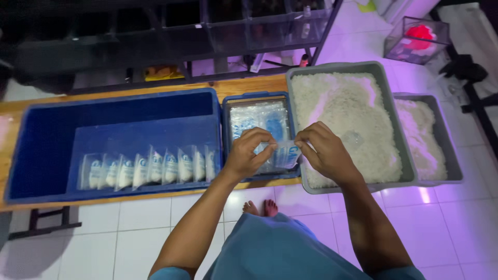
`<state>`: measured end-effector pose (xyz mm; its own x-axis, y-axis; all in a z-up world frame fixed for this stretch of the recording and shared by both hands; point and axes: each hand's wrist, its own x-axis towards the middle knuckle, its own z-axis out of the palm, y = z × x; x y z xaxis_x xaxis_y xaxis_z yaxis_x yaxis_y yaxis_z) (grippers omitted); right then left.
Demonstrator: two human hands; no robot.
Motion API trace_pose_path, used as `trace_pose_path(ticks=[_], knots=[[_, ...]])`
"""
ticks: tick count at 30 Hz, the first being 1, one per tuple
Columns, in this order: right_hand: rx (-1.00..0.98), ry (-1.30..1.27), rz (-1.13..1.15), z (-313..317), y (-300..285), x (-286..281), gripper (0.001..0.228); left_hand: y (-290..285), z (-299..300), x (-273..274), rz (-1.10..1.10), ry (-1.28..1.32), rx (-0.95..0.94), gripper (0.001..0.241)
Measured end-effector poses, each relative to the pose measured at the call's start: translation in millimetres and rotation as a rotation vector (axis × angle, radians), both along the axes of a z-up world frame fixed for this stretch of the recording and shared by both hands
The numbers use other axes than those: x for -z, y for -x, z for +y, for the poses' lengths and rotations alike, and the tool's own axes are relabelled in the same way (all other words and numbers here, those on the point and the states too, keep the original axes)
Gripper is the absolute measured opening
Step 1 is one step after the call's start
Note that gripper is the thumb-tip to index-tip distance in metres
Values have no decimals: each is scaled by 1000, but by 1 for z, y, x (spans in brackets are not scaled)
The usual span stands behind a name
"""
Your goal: The person fills small plastic bags with white salt using a cup and places them into a blue container.
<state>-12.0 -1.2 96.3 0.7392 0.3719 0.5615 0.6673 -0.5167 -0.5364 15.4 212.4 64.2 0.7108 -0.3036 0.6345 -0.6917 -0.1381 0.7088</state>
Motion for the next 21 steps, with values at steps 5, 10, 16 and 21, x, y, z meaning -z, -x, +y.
trace_pose_path(ticks=[5,10,16,21], knots=[[-50,-24,20,12,-7,2,5,3,12,3,8,16,-33,4],[-70,-39,0,34,-12,-3,6,7,32,-11,54,117,-55,3],[-47,-41,-62,84,-16,-34,6,-3,77,-36,2,221,-45,4],[18,-97,-36,150,-16,-54,6,-10,130,-43,28,343,-7,5]])
